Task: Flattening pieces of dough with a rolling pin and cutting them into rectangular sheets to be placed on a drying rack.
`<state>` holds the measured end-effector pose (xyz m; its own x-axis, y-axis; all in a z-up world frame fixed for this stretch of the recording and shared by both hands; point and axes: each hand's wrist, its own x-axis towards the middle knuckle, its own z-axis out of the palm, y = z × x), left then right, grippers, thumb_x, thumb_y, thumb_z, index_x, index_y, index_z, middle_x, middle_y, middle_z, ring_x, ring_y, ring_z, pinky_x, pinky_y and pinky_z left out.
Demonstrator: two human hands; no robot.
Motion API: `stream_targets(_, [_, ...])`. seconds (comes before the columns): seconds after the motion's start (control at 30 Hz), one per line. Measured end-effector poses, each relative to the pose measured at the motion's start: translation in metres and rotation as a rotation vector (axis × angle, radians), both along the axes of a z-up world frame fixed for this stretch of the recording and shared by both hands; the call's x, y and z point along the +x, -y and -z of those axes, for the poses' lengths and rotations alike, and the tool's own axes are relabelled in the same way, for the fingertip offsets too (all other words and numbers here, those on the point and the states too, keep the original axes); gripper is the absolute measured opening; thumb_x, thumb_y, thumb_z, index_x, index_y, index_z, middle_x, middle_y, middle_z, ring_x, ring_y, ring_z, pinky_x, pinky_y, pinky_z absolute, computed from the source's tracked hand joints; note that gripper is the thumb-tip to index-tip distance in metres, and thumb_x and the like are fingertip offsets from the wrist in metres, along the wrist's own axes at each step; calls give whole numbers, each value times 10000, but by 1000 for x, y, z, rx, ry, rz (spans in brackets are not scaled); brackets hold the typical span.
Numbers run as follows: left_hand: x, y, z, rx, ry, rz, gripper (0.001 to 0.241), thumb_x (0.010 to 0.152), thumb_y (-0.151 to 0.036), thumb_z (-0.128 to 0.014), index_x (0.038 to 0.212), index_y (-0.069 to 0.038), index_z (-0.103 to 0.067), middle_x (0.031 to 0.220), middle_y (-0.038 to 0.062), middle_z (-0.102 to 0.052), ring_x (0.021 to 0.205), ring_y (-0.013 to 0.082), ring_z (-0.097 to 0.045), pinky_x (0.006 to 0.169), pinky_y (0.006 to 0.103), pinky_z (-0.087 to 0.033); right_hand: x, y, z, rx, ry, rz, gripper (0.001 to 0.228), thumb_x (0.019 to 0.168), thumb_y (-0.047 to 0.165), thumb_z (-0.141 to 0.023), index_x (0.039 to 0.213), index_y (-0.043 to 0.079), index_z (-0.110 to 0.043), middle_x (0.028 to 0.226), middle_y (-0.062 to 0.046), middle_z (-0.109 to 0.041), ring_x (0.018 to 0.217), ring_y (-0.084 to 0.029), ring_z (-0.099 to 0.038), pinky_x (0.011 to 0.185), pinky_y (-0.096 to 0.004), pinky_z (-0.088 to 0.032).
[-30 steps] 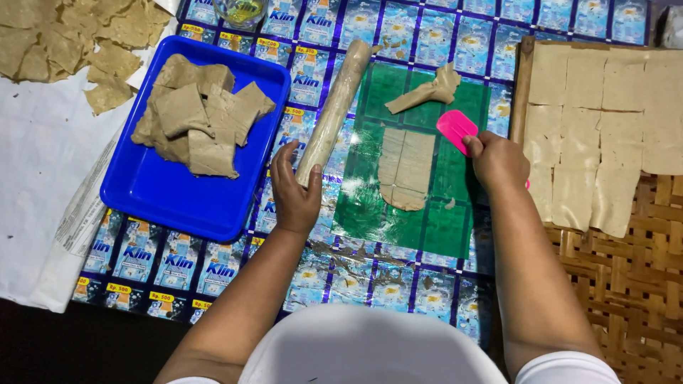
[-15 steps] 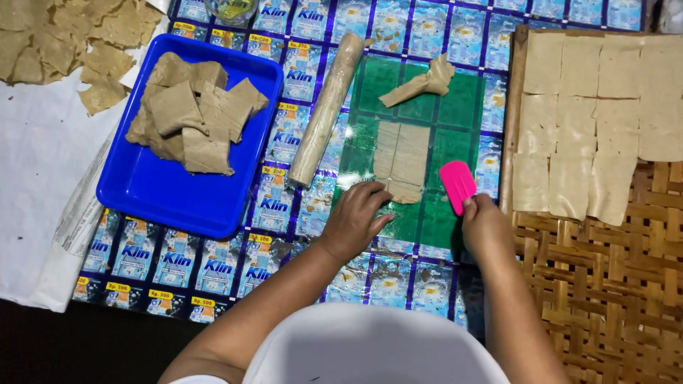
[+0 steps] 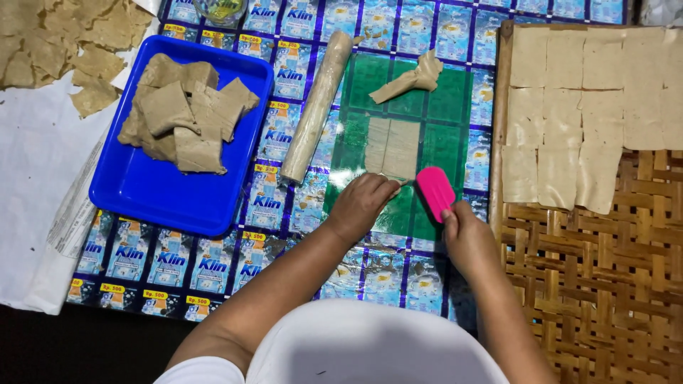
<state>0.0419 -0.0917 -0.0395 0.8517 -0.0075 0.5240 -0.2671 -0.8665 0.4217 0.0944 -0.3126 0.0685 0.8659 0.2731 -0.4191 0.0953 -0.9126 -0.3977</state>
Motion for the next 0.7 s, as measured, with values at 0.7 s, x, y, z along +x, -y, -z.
stream_targets(0.7, [-10,-23,-112,-451,-262,-330,490,997,21,-466,1487,28,-441,1454,321,-442,1377,506,-449,1104,597,-460,156,-44,84,-41,199,-35,393,1089,496,-496,1182,169,-694,1045,-215,-730,1126,-471,-655,930,-602,-522])
